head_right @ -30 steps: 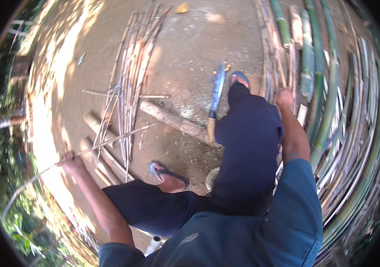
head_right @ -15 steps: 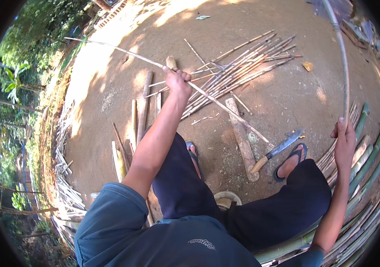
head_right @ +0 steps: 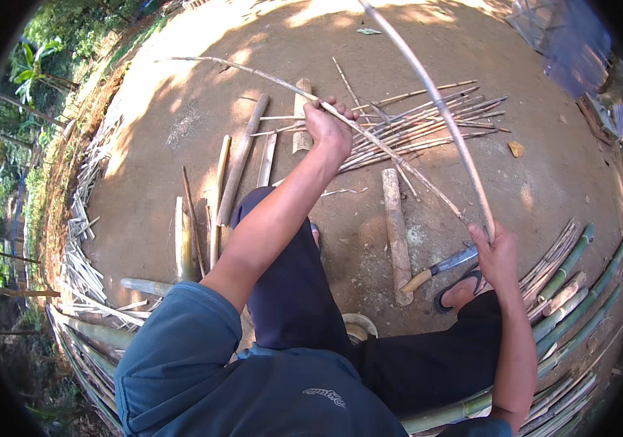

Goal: The person sits on the ground and uses a machete to split long bamboo poles into thin strips. They repeatedly pick up bamboo pieces, position them on a wooden block, and strike them with the machete to separate the material into smaller sections.

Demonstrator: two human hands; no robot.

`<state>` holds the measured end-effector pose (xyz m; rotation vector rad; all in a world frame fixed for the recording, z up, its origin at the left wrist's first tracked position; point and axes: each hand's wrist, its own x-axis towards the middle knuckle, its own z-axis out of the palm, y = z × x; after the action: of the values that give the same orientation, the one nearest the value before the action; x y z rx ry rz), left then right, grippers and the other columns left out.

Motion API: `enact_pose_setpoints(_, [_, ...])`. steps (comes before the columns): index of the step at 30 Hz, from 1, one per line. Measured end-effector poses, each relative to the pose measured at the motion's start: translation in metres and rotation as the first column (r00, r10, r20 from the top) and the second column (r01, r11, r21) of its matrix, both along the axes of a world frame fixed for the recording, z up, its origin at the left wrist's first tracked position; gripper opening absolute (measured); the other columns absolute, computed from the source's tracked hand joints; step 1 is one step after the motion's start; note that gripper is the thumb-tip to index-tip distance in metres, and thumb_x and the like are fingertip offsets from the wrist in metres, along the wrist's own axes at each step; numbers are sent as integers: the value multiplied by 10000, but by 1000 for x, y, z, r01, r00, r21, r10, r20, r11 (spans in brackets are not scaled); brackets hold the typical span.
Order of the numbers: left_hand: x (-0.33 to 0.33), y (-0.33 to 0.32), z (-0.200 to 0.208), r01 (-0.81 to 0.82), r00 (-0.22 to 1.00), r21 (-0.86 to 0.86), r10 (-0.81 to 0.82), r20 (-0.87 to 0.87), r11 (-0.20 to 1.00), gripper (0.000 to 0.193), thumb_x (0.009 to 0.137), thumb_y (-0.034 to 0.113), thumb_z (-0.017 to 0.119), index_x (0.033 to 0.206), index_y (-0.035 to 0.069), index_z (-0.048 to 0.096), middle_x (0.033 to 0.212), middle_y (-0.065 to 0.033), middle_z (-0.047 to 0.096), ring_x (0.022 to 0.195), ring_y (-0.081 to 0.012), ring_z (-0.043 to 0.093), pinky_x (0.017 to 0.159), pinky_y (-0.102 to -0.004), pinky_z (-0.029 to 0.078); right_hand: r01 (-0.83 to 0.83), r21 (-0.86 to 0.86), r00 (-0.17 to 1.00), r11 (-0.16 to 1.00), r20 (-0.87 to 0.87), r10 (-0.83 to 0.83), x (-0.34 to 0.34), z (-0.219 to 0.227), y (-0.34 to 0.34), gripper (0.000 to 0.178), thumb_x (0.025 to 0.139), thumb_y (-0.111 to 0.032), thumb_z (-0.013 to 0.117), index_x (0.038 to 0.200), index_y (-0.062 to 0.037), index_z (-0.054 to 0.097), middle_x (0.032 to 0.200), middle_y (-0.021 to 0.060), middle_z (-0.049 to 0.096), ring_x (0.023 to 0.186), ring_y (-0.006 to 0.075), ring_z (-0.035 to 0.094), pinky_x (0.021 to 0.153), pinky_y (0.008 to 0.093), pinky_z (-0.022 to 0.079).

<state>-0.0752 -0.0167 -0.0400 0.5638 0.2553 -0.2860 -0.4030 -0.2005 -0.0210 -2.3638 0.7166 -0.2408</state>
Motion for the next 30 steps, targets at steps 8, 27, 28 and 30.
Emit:
enact_pose_setpoints(8, [137,153,8,-305,947,-36,307,97,952,340,1003,374,313,910,64,416,734,-73,428,650,-203,428,741,-417,509,325,-288,945,901,63,-320,-132,-41,-182,488,968,-407,581,672,-32,483,571,-6,359,556,102,343,490,317,299])
enact_pose_setpoints(27, [49,56,-4,-288,947,60,294,-129,956,268,965,333,294,800,122,309,603,-33,344,469,-158,264,440,-320,304,28,-186,997,982,75,-14,-25,15,-84,478,979,-428,510,885,18,653,636,134,560,597,204,540,600,359,438])
enact_pose_setpoints(28, [37,46,-4,-259,951,56,265,-161,964,275,972,336,286,807,118,317,610,-50,358,480,-174,289,472,-343,366,-28,-201,997,979,63,41,-3,19,-60,456,975,-418,518,937,10,670,643,151,557,596,219,541,598,359,437])
enact_pose_setpoints(30, [16,23,-2,-207,958,28,209,-198,978,292,981,345,274,816,108,324,639,-85,386,527,-219,368,551,-392,469,-126,-200,989,972,57,140,29,26,-23,420,963,-425,539,992,-29,679,644,166,557,607,250,580,603,376,448])
